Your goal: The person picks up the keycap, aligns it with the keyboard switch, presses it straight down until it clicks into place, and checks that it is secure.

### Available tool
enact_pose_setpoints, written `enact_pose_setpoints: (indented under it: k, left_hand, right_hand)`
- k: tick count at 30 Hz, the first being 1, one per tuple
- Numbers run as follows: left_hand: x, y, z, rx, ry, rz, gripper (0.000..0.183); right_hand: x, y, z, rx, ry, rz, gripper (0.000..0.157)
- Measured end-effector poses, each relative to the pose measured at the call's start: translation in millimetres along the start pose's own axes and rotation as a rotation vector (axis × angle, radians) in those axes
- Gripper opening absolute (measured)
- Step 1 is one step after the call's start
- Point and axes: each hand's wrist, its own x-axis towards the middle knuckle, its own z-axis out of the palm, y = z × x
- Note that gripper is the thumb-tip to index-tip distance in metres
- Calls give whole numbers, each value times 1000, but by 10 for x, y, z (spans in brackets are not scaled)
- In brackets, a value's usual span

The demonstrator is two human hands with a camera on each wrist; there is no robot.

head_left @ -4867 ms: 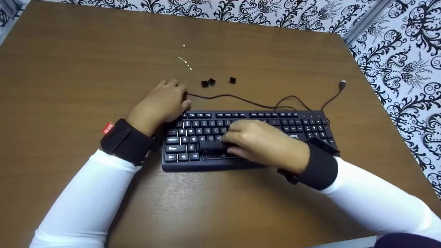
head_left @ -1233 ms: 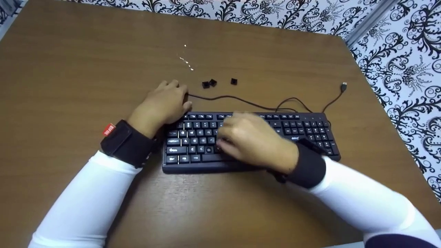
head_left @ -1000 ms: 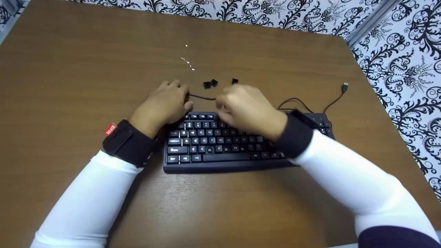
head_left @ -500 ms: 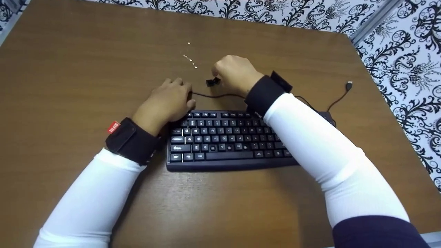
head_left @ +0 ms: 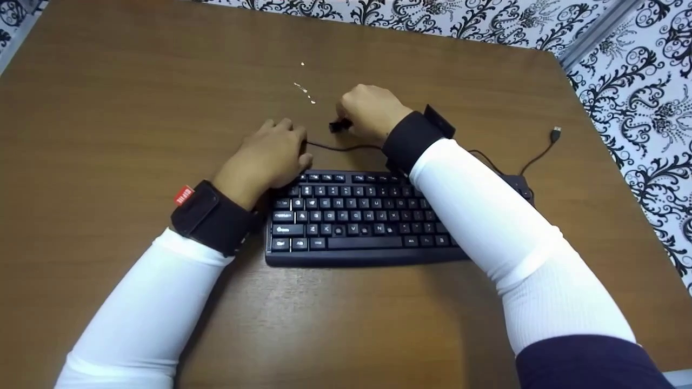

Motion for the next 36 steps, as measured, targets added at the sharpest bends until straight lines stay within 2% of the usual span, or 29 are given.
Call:
enact_pose_setpoints:
  k: [8, 18, 26, 36]
  left_hand:
    - [-3, 25, -24, 6, 2, 4, 57]
    - [1, 33, -15, 1, 11, 4, 57]
    - [9, 24, -11, 4, 6, 1, 55]
    - [11, -2, -15, -1, -17, -1, 62]
  right_hand:
    - [-11, 36, -5, 17, 6, -5, 9]
    - [10, 7, 13, 0, 28, -15, 9]
    - [-11, 18, 13, -14, 23, -36, 3]
    - [-102, 12, -15, 30, 13, -68, 20]
